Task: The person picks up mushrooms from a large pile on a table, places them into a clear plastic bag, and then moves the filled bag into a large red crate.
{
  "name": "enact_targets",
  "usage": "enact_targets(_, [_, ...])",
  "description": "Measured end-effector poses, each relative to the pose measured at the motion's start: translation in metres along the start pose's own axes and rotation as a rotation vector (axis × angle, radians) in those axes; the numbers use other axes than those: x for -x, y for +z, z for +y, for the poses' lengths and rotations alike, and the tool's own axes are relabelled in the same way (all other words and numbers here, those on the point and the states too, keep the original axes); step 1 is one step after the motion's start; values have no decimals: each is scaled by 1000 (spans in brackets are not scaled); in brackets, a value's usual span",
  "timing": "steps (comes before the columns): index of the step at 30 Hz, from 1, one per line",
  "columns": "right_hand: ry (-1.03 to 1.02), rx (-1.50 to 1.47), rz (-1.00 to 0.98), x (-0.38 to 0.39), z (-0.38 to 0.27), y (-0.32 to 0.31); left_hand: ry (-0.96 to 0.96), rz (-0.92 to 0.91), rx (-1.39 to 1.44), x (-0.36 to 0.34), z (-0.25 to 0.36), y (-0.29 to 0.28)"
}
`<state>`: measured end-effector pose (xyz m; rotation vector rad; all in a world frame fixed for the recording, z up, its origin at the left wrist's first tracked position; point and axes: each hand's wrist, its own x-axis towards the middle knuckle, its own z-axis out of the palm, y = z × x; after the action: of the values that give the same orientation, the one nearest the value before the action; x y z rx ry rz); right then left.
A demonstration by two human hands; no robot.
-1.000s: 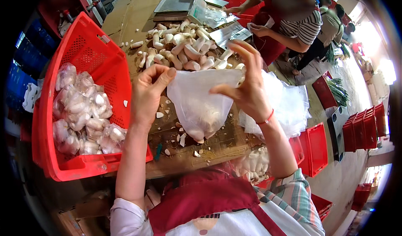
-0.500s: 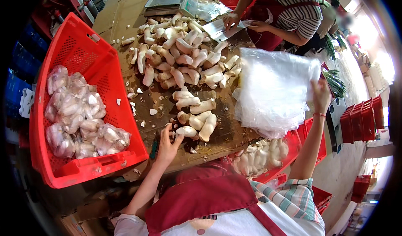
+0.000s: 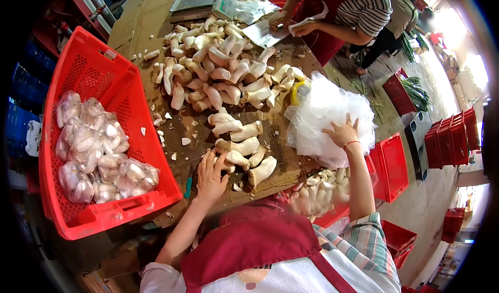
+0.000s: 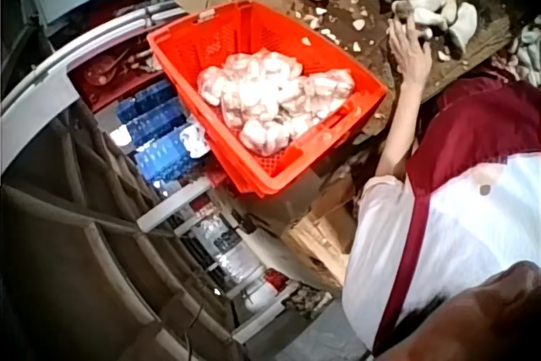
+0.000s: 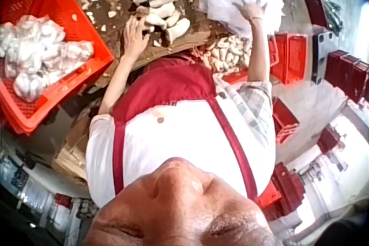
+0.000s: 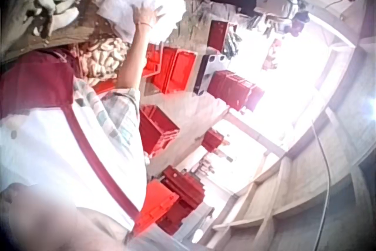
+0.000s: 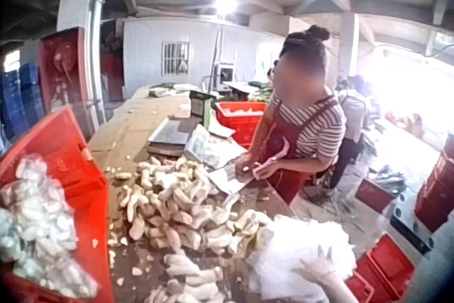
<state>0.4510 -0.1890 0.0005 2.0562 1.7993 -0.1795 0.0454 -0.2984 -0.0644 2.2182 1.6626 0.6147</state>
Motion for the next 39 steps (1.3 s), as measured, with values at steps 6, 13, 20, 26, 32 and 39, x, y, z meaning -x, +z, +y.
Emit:
enact_targets(6, [-84,-333,635,65,-52,-56,-25,82,16,5,9,-24])
enact_targets(13, [-947,-405,472,96,-154,29,227,30,-179,-37,23,-2])
enact_targets(20, [-881,-409,439,90,-159,69,279,76,-105,-42,13,-16])
enact_targets(26, [-632,-1193,206,104,-153,62,-181,101,650,-30,3,-21])
enact_targets(32, [-298,-2013,-505,101,-143,64,-553,-13,1177,-28,9,-35])
enact_targets(39, [-420,-2383,-394,106,-107,8,-407,-182,911,-18,54,-9])
